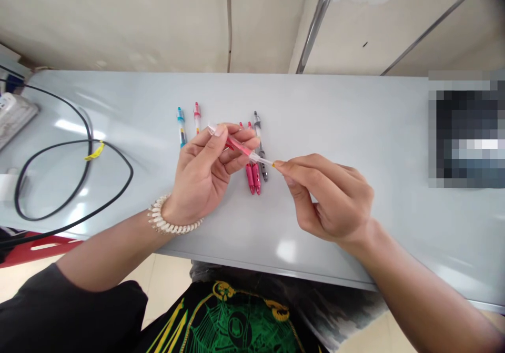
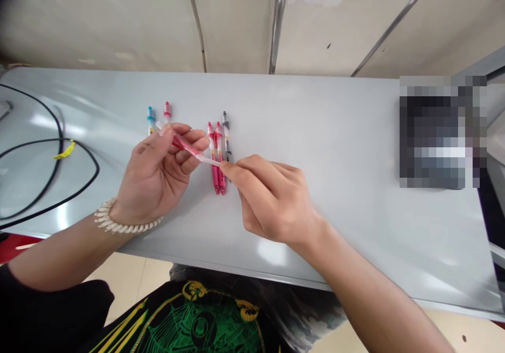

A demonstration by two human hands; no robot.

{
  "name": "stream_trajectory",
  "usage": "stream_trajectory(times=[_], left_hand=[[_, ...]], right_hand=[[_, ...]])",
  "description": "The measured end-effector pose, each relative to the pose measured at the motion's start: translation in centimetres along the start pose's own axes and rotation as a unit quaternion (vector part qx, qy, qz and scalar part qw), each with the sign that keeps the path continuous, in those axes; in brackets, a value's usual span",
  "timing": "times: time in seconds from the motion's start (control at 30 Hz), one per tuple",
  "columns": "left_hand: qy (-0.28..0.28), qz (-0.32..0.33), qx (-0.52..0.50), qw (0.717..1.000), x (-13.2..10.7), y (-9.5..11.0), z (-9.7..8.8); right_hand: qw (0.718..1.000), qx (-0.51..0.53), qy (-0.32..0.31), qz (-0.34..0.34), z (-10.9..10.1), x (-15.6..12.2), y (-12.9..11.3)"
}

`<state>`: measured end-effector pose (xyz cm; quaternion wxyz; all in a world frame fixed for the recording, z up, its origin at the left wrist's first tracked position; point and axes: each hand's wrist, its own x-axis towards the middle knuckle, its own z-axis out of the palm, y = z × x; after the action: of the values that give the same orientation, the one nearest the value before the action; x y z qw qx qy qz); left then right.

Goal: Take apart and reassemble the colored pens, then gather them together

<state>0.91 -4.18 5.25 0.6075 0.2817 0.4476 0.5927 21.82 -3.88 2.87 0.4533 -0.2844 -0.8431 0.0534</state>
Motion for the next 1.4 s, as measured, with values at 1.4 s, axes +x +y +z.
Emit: stream_trajectory(times=[1.4], left_hand=[[-0.084, 0.009, 0.066, 0.994, -0.7, -0.6, -0.5]], right_hand=[[0.994, 0.051, -0.015, 0.091, -0.2, 0.3, -0.3]])
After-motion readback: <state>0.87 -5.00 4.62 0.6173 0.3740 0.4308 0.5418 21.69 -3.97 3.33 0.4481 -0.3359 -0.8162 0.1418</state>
